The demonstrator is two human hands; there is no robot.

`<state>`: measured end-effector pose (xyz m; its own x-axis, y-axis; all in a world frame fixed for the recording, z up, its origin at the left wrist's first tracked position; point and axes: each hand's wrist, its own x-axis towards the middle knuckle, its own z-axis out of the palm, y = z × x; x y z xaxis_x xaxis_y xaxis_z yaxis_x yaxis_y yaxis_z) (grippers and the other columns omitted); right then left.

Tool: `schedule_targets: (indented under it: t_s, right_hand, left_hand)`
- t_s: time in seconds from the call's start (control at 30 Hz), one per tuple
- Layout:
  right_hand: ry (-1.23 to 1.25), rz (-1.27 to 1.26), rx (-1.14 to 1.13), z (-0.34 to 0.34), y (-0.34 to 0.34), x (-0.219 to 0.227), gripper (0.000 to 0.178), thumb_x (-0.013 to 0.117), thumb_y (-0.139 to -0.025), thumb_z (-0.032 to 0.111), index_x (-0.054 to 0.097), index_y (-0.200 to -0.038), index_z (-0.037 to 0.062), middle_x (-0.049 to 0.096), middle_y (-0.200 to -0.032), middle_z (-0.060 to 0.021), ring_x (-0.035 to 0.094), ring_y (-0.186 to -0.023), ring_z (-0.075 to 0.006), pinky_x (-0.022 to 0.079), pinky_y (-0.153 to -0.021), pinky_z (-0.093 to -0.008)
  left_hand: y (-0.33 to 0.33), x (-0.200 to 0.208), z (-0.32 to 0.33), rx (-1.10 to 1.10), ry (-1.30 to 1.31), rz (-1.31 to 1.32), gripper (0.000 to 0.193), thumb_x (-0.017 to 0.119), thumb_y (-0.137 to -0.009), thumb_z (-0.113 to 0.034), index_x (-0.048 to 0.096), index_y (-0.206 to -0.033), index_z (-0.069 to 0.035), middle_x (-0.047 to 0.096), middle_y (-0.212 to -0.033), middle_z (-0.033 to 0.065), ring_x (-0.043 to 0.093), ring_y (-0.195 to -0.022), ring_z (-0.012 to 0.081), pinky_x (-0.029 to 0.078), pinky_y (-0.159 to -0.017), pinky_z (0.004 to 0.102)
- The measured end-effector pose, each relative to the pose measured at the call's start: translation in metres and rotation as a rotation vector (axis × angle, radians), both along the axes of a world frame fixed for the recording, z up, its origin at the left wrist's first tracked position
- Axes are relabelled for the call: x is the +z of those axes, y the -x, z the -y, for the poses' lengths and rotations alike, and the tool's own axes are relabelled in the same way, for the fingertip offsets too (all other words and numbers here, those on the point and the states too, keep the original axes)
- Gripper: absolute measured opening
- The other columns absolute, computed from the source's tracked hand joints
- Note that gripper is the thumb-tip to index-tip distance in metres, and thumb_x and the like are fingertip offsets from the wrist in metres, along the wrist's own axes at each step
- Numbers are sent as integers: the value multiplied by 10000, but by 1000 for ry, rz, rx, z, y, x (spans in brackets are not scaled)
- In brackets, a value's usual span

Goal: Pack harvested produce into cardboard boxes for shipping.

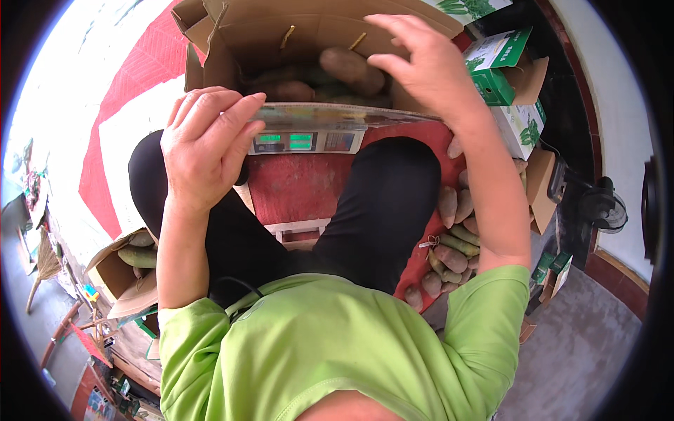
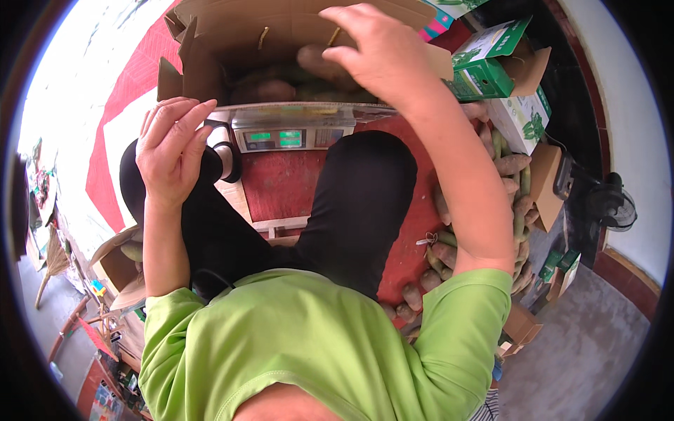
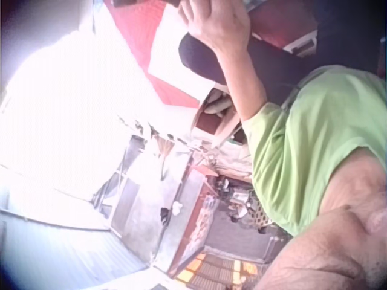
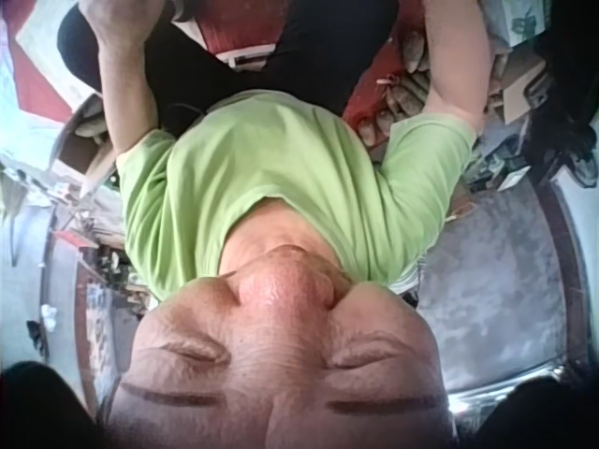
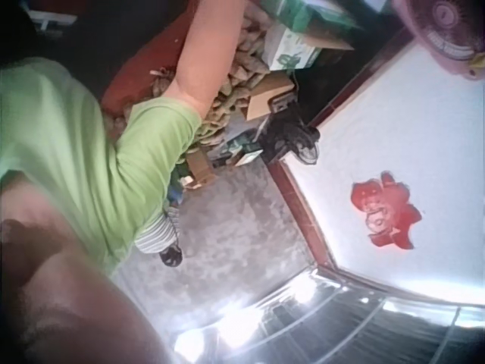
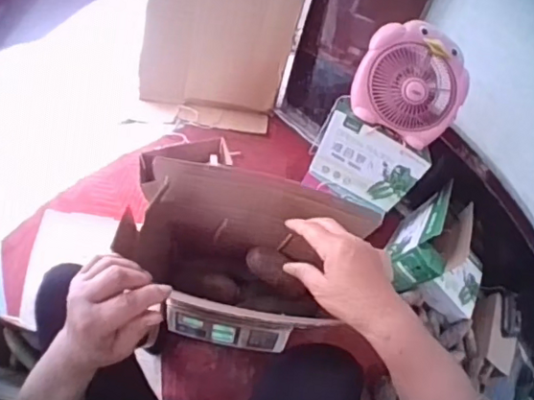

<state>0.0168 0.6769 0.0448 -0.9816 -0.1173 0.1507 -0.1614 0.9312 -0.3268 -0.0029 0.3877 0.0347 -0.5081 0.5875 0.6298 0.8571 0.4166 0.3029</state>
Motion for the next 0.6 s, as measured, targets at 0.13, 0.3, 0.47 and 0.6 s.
schedule_targets:
  t_s: [0.13, 0.3, 0.47, 0.6]
  right_hand:
    - [573, -192, -269, -36, -40, 5, 346, 690, -833, 125, 616, -1168, 82, 666, -1077, -59, 659, -911, -177, 511, -769, -304]
    - [755, -161, -800, -90, -142, -68, 258, 619, -909, 126, 633, -1158, 61, 668, -965, -38, 616, -846, -86, 456, -671, -211]
    - [535, 4, -729, -74, -259, -225, 164, 617, -866, 74, 658, -1012, 12, 661, -784, -83, 624, -667, -203, 487, -581, -341]
    - [750, 263, -913, -54, -417, -404, 137, 537, -817, 66, 652, -853, 1, 623, -776, -261, 613, -770, -446, 498, -645, -475]
  left_hand:
    - [2, -1, 1, 18, -22, -8, 224, 725, -715, -111, 696, -929, -49, 616, -828, 64, 614, -796, 232, 470, -705, 338]
    - [1, -2, 2, 29, -63, -8, 200, 712, -733, -78, 697, -929, -39, 622, -834, 70, 614, -791, 236, 469, -703, 341]
    - [-3, -2, 7, 50, -43, -26, 190, 710, -746, -81, 699, -931, -39, 627, -843, 68, 611, -781, 231, 468, -698, 341]
    - [-6, -3, -12, 29, 17, 38, 175, 668, -799, 0, 701, -971, -2, 647, -883, 103, 631, -847, 235, 496, -738, 311]
